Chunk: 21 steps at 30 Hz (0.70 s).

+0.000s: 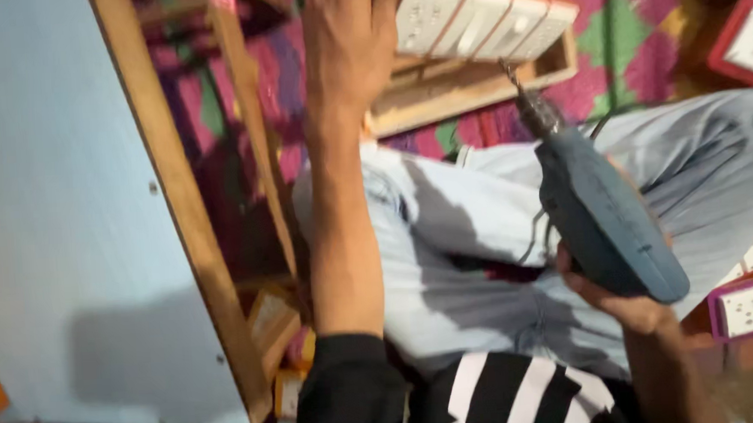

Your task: The person uses a corded electric drill to fasten screws into multiple electrical socket plates mounted on a wooden frame. They handle several socket plates of different colors, aligning them and securing them to the frame while sitting on the floor.

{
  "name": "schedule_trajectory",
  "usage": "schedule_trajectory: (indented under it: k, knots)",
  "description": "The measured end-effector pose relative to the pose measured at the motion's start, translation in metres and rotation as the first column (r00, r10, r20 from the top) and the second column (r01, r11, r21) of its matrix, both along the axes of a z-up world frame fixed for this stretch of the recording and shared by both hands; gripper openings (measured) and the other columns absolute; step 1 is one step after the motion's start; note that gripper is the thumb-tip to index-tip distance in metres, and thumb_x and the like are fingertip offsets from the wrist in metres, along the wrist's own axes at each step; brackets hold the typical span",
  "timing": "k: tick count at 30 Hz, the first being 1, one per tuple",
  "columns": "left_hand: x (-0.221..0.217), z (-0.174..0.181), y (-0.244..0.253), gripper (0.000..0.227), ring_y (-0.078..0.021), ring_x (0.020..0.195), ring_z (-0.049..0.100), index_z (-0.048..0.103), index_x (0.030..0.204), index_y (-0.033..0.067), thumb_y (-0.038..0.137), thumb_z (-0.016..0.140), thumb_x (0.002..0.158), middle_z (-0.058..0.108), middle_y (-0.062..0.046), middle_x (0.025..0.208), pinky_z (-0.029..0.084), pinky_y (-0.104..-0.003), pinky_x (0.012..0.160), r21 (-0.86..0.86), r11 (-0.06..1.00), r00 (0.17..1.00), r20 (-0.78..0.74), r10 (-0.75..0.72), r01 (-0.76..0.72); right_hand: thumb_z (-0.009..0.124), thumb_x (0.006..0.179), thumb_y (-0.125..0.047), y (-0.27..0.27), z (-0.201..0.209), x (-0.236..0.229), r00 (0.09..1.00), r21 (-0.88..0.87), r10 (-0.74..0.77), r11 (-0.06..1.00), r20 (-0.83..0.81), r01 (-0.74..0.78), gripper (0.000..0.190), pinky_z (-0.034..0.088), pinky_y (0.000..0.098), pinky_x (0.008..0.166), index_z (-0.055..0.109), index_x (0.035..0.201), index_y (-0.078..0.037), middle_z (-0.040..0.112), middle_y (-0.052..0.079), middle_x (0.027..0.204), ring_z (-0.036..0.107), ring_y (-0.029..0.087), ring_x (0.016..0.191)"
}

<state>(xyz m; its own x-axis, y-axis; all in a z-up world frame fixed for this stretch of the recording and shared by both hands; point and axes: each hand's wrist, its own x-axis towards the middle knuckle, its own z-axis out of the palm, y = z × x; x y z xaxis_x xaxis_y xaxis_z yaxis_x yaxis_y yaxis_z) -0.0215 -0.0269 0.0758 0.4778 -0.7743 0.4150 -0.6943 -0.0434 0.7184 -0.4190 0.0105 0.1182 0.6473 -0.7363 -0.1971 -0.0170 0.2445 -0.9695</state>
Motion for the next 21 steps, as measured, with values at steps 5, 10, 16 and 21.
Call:
schedule_trajectory:
  k: [5,10,16,21]
  knots:
    - [-0.044,0.056,-0.012,0.030,-0.0283,0.093,0.071,0.070,0.108,0.0054,0.035,0.061,0.107,0.072,-0.009,0.097,0.055,-0.036,0.081,-0.242,0.970,0.989,-0.148,0.000,-0.036,0.075,0.082,-0.013,0.000,0.002,0.014,0.947,0.161,-0.121,0.984,0.298,0.075,0.061,0.049,0.0418,0.080,0.050,0.133,0.011,0.060,0.019,0.089,0.058,0.026,0.084]
    - [-0.055,0.069,-0.016,0.021,-0.0228,0.088,0.071,0.076,0.101,0.0078,0.027,0.071,0.098,0.076,-0.004,0.097,0.056,-0.034,0.078,-0.289,0.949,0.983,-0.167,0.082,-0.128,0.077,0.078,-0.022,-0.011,0.008,0.010,0.930,0.243,-0.182,0.964,0.320,0.105,0.056,0.047,0.0430,0.084,0.053,0.116,0.010,0.059,0.019,0.089,0.059,0.029,0.088]
    - [-0.065,0.091,-0.007,0.008,-0.0236,0.101,0.071,0.076,0.108,0.0050,0.008,0.073,0.101,0.075,-0.010,0.105,0.057,-0.037,0.092,-0.239,0.967,0.994,-0.078,0.076,-0.093,0.079,0.065,-0.016,-0.011,-0.007,-0.010,0.945,0.468,-0.126,0.883,0.301,-0.032,0.054,0.043,0.0389,0.058,0.058,0.104,0.015,0.062,0.021,0.072,0.057,0.029,0.061]
    - [-0.087,0.084,-0.020,0.033,-0.0199,0.119,0.065,0.055,0.134,-0.0052,-0.002,0.066,0.103,0.063,-0.012,0.130,0.055,-0.033,0.105,-0.347,0.931,0.787,-0.542,-0.294,0.109,0.081,0.073,-0.014,0.006,-0.029,-0.007,0.942,0.439,0.026,0.880,0.335,-0.180,0.055,0.043,0.0318,0.062,0.059,0.120,0.006,0.062,0.012,0.075,0.059,0.020,0.067]
